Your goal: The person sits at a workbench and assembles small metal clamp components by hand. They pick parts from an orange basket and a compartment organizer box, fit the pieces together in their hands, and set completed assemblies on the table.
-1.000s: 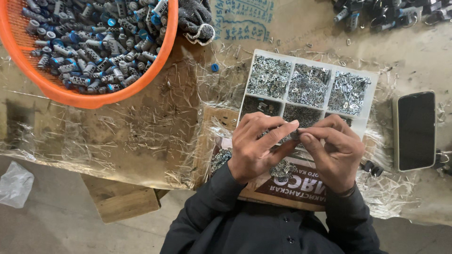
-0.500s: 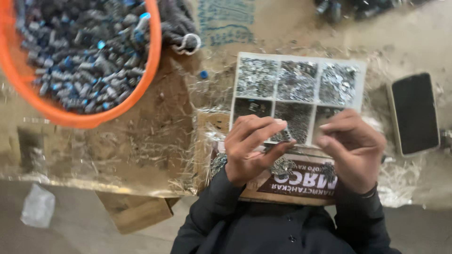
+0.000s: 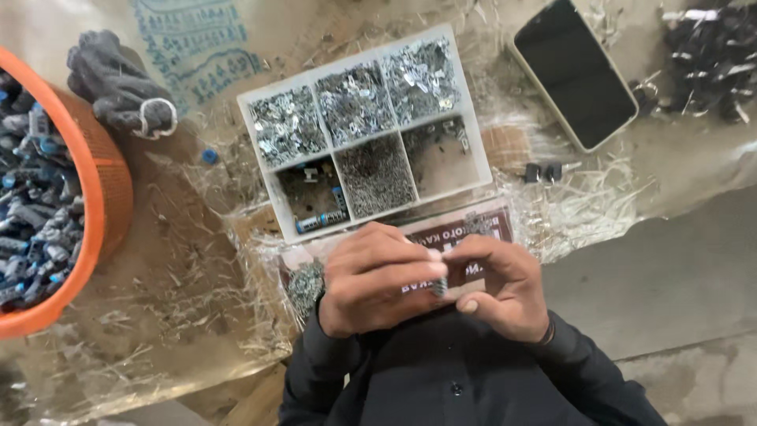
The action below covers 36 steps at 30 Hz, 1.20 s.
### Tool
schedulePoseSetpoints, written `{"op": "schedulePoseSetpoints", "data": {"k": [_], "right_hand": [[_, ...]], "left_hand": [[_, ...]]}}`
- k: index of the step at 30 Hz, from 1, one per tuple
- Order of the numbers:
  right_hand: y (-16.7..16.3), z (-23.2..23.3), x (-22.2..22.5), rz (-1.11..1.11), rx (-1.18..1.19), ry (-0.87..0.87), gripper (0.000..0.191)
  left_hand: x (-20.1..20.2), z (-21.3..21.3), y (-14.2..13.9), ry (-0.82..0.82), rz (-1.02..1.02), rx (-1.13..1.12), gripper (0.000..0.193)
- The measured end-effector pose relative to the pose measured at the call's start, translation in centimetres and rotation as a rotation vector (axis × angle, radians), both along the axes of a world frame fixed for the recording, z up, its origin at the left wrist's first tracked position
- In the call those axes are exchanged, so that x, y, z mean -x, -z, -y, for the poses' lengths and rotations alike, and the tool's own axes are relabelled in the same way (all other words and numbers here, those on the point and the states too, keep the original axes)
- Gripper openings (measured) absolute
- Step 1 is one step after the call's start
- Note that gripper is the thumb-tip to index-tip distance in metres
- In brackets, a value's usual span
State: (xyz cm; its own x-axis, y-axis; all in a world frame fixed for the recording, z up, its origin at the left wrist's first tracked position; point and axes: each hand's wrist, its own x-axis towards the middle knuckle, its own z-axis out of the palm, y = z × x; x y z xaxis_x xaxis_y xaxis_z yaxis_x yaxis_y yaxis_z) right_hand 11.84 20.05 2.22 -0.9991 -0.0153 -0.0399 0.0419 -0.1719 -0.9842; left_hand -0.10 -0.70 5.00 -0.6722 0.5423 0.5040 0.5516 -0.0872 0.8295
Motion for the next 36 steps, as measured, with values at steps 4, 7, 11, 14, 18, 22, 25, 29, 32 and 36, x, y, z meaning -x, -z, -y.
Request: {"op": "schedulePoseSetpoints", "data": {"k": [4, 7, 11, 14, 18, 22, 25, 29, 32, 36], "right_hand": [[0.1, -1.2, -1.6, 0.157, 0.187, -0.021, 0.038], [0.3, -0.9, -2.2, 0.417, 0.624, -0.095, 0.032], [0.6, 3.4, -2.1, -0.069, -0.476, -0.229, 0.033], [0.2, 6.4, -0.9, -0.464, -0.983, -0.349, 0.042], [-0.3, 8.7, 0.4, -0.551, -1.079, -0.419, 0.044], [0.3, 10.6, 1.3, -0.61, -1.164, -0.48, 0.056], [0.7, 11.1, 1.3, -0.619, -1.246, -0.473, 0.061], [0.6, 8.2, 0.1, -0.615, -1.276, -0.381, 0.054], [1.6, 4.8, -0.8, -0.774, -1.173, -0.43, 0.036], [3.8, 2.4, -2.3, -0.745, -0.669, -0.445, 0.019]], "left_hand": [[-2.0, -0.6, -1.3, 0.056, -0.113, 0.098, 0.031], [-3.5, 1.3, -1.3, 0.027, -0.08, -0.033, 0.028], [-6.3, 6.1, -0.4, -0.5, -0.039, -0.262, 0.03], [-8.7, 10.9, -0.6, -0.778, -0.005, -0.169, 0.046], [-12.0, 13.3, 0.5, -0.913, -0.011, -0.091, 0.048], [-13.5, 13.9, 1.5, -0.902, 0.037, -0.089, 0.047], [-13.7, 13.4, 1.7, -0.861, 0.148, -0.102, 0.045], [-13.3, 12.4, 1.6, -0.812, 0.17, -0.038, 0.042], [-12.9, 11.4, 1.5, -0.732, 0.221, 0.0, 0.039], [-11.8, 8.2, 2.2, -0.536, 0.194, -0.029, 0.038]]}}
